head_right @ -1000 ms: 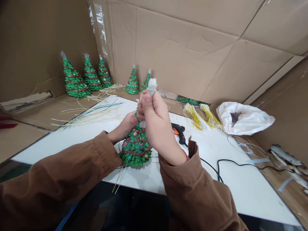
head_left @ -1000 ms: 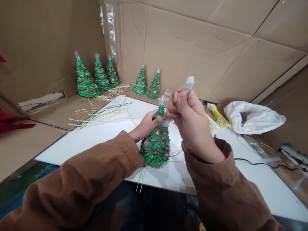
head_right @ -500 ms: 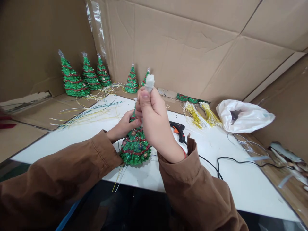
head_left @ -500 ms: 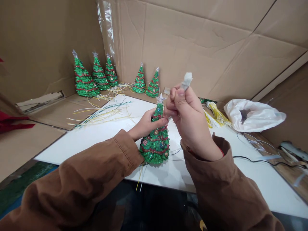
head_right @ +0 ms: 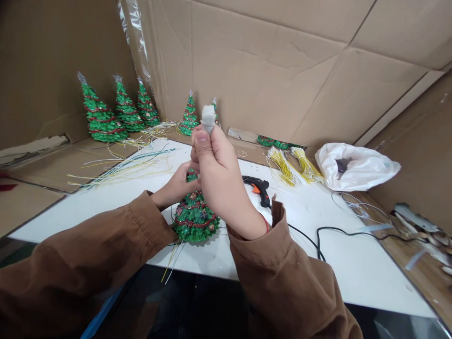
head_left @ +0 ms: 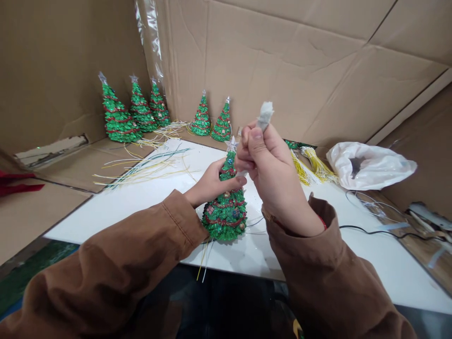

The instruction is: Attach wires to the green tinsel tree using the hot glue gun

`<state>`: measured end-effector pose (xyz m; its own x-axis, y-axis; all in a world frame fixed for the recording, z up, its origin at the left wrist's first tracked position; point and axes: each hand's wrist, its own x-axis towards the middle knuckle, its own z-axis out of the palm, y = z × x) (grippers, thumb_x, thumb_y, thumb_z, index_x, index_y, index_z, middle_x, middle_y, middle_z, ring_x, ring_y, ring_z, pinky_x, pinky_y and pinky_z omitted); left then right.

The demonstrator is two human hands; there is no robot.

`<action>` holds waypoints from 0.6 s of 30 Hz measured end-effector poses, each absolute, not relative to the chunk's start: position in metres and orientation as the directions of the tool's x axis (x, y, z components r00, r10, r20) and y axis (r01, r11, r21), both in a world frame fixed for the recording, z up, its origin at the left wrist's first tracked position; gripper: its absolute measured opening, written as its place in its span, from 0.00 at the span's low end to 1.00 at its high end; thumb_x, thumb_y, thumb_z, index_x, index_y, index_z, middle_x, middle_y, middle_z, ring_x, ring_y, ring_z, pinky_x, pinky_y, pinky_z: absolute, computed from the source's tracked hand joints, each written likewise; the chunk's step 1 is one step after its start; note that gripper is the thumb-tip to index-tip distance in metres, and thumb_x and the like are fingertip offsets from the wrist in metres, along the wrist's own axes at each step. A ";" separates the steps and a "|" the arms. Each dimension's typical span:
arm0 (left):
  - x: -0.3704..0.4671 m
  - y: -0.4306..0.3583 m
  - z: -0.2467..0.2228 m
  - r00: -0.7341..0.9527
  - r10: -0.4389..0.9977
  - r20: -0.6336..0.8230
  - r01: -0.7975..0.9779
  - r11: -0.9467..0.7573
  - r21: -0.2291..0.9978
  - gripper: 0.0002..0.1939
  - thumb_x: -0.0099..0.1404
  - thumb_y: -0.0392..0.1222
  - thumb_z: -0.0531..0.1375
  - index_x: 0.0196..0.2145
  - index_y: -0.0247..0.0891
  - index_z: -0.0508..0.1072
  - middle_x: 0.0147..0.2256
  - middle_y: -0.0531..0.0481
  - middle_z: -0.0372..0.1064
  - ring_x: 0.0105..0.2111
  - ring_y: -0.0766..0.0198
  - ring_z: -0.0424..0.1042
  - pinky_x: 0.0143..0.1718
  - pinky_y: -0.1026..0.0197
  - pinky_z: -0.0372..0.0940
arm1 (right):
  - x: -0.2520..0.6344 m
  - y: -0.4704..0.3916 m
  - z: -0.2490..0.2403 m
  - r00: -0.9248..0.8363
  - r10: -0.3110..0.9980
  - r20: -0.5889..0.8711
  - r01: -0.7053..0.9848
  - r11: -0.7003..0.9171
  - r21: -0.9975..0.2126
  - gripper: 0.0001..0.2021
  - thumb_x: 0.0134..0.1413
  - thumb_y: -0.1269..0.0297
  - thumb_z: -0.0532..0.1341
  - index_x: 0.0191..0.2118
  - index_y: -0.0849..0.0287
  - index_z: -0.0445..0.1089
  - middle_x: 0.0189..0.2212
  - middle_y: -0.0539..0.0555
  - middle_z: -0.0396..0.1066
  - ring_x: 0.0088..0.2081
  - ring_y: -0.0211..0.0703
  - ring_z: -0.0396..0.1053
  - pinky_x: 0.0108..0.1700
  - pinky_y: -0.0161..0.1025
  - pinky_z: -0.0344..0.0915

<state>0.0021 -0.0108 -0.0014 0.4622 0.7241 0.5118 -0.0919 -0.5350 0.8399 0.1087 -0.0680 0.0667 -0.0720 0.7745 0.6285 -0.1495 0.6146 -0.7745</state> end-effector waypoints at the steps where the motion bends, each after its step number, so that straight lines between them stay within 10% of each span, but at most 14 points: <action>1: 0.002 -0.011 -0.002 0.460 0.723 0.516 -0.087 -0.541 0.836 0.22 0.52 0.54 0.65 0.37 0.33 0.72 0.30 0.50 0.71 0.30 0.63 0.69 0.33 0.60 0.66 | 0.109 -0.068 0.067 -0.073 0.776 0.627 -0.152 0.612 -0.776 0.12 0.58 0.53 0.56 0.28 0.53 0.58 0.25 0.47 0.53 0.23 0.33 0.50 0.20 0.33 0.53; 18: 0.003 -0.009 -0.001 0.462 0.694 0.552 -0.172 -0.541 0.823 0.19 0.51 0.52 0.65 0.33 0.34 0.69 0.29 0.50 0.70 0.30 0.63 0.70 0.34 0.61 0.65 | 0.113 -0.078 0.065 -0.069 0.809 0.584 0.023 0.586 -0.810 0.10 0.63 0.54 0.48 0.39 0.52 0.61 0.28 0.48 0.62 0.33 0.36 0.66 0.36 0.38 0.65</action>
